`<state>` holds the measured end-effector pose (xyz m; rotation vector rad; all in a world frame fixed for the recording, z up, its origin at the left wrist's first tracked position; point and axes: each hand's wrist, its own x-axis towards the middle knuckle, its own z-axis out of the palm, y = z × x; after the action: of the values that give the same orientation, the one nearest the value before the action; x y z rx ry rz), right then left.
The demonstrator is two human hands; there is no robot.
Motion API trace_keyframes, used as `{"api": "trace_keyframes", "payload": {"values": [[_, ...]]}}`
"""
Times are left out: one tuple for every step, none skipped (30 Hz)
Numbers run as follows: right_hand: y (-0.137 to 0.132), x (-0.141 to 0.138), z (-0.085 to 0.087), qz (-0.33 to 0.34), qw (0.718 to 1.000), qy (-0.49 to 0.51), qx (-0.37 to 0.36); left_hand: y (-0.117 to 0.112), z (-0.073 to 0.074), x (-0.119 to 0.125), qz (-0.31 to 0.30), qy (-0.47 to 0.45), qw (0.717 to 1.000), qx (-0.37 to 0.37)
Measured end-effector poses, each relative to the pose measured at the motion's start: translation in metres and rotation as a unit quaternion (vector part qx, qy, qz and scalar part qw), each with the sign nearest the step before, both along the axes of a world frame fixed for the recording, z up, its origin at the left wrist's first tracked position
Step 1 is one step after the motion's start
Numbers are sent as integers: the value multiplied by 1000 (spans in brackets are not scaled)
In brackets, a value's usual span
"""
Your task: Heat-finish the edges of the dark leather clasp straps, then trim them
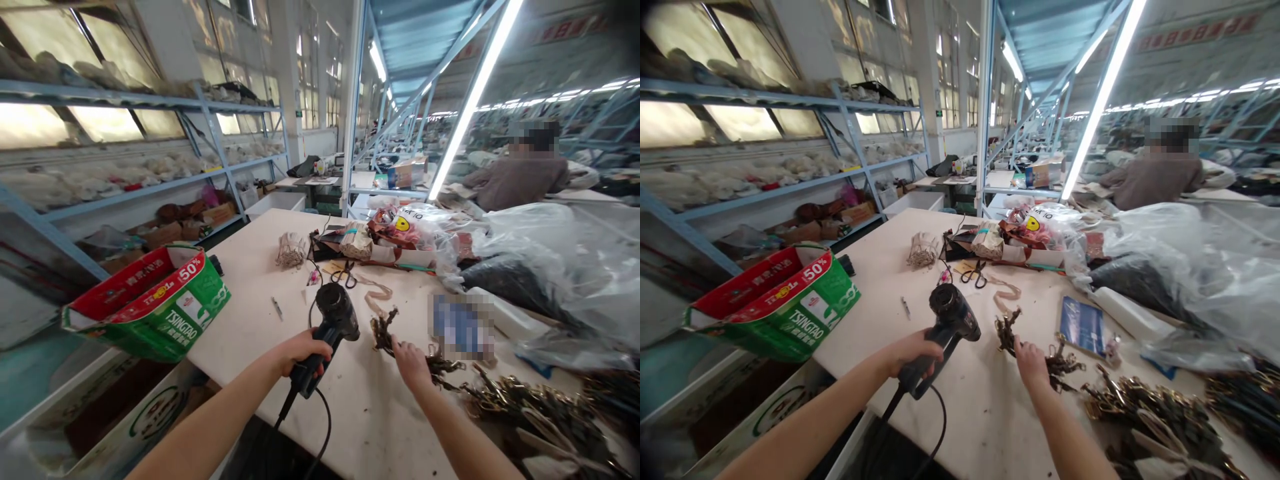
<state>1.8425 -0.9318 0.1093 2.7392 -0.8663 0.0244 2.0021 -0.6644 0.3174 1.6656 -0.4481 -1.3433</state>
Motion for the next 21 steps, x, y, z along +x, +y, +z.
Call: {"api": "trace_keyframes", "payload": {"values": [[10, -2, -9, 2, 1000, 8, -10, -3, 1, -3, -1, 0, 1000, -1], [20, -5, -18, -2, 1000, 15, -10, -6, 2, -6, -5, 1, 1000, -1], [28, -8, -26, -10, 1000, 21, -5, -8, 3, -9, -11, 2, 1000, 3], [35, -11, -33, -19, 999, 26, 2, -10, 3, -11, -19, 2, 1000, 10], [41, -15, -38, -26, 999, 28, 6, -11, 3, -14, -26, 2, 1000, 17], [45, -18, -42, -32, 999, 27, 8, -13, 2, -17, -33, 3, 999, 23], [48, -22, -45, -35, 999, 24, 11, -15, 0, -20, -38, 3, 999, 26], [50, -25, -46, -36, 999, 22, 15, -19, -2, -22, -41, 4, 999, 27], [52, -29, -46, -35, 999, 20, 20, -24, -5, -25, -43, 6, 999, 25], [53, -32, -45, -31, 999, 19, 27, -30, -8, -27, -45, 8, 999, 21], [55, -35, -44, -27, 999, 18, 34, -38, -12, -30, -49, 9, 999, 15], [57, -38, -43, -22, 999, 17, 38, -47, -16, -33, -54, 9, 998, 9], [59, -41, -41, -17, 999, 15, 40, -57, -20, -36, -59, 9, 998, 5], [61, -44, -40, -11, 999, 11, 40, -67, -23, -39, -62, 8, 998, 1], [64, -48, -39, -6, 999, 6, 42, -78, -26, -42, -65, 8, 998, -2], [67, -51, -38, 0, 999, 2, 45, -88, -28, -45, -64, 9, 998, -5], [70, -55, -38, 7, 999, -3, 50, -96, -29, -47, -62, 11, 998, -8], [72, -59, -38, 14, 998, -7, 56, -102, -29, -49, -62, 15, 998, -10], [74, -63, -37, 21, 998, -12, 60, -105, -29, -50, -66, 19, 998, -6], [76, -67, -37, 29, 997, -19, 63, -105, -29, -50, -74, 23, 997, 1], [77, -71, -37, 35, 997, -26, 65, -102, -29, -49, -85, 25, 996, 13]]}}
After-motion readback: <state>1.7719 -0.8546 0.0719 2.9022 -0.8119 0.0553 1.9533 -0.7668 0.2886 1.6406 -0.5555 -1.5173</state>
